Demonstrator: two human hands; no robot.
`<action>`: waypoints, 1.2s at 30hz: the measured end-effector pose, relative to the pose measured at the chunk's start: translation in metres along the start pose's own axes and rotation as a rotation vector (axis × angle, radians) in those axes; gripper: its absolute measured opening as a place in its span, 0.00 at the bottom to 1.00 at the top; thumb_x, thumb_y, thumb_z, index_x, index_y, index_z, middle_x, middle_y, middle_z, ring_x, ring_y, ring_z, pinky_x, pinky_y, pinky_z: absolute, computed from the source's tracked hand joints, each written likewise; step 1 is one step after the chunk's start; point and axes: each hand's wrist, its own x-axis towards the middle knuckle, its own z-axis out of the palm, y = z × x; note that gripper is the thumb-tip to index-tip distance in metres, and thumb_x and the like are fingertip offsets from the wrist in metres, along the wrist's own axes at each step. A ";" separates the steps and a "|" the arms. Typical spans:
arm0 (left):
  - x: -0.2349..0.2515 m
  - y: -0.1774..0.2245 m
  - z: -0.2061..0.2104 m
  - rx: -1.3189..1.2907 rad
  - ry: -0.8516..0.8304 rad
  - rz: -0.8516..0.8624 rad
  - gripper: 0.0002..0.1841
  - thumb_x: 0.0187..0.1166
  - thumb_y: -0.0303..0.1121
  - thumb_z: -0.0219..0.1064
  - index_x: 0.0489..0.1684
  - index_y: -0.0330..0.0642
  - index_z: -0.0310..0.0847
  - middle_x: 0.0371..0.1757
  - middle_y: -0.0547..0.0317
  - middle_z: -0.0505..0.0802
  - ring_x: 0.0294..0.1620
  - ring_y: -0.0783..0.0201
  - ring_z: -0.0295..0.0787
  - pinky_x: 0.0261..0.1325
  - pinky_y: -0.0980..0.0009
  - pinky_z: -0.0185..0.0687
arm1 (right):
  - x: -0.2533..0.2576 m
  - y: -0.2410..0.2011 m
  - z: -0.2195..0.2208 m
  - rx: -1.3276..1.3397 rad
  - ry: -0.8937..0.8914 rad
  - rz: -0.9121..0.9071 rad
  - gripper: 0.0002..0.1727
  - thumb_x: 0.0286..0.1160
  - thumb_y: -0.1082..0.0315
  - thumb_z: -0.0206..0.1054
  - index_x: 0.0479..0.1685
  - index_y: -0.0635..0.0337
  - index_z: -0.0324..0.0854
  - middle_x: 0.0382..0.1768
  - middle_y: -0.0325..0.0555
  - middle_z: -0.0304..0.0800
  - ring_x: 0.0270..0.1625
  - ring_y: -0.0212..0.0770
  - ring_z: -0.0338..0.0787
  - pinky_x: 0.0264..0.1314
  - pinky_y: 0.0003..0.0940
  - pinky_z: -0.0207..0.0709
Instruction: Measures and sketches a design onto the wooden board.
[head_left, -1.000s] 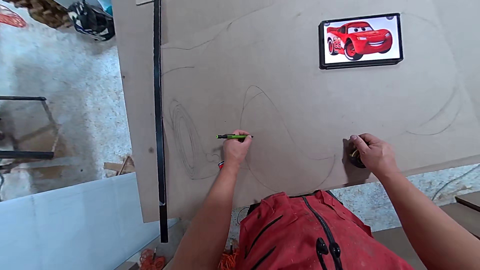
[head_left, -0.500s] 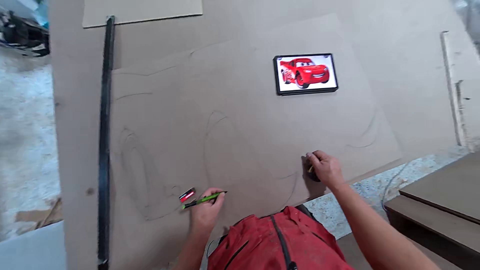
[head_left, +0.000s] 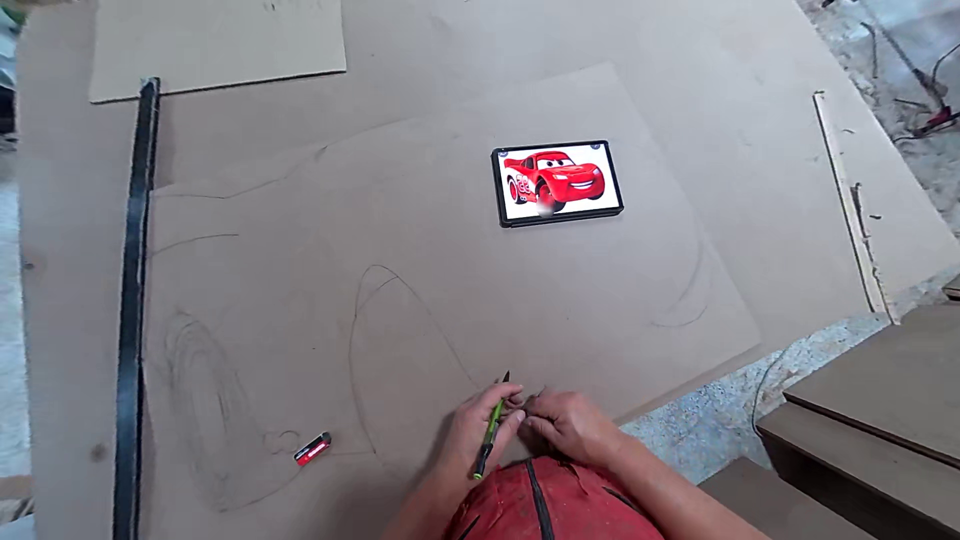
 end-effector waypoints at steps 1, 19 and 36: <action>0.004 0.004 0.006 -0.020 0.003 0.001 0.18 0.78 0.34 0.72 0.65 0.44 0.87 0.56 0.62 0.95 0.54 0.68 0.94 0.58 0.68 0.94 | 0.001 0.003 -0.006 0.005 -0.021 -0.024 0.23 0.93 0.50 0.52 0.55 0.53 0.90 0.53 0.45 0.95 0.60 0.40 0.92 0.67 0.43 0.83; 0.077 0.047 0.076 0.228 0.202 0.100 0.19 0.75 0.36 0.74 0.65 0.50 0.85 0.55 0.60 0.92 0.57 0.68 0.90 0.61 0.68 0.91 | 0.037 0.077 -0.123 -0.015 -0.264 -0.203 0.24 0.94 0.52 0.50 0.46 0.59 0.88 0.47 0.49 0.93 0.56 0.45 0.92 0.63 0.43 0.84; 0.145 0.079 0.047 0.335 -0.013 -0.015 0.17 0.75 0.28 0.70 0.62 0.46 0.86 0.52 0.56 0.93 0.51 0.64 0.91 0.58 0.63 0.90 | 0.035 0.124 -0.187 0.005 -0.076 -0.237 0.15 0.89 0.51 0.61 0.54 0.46 0.91 0.51 0.38 0.95 0.57 0.34 0.93 0.62 0.37 0.87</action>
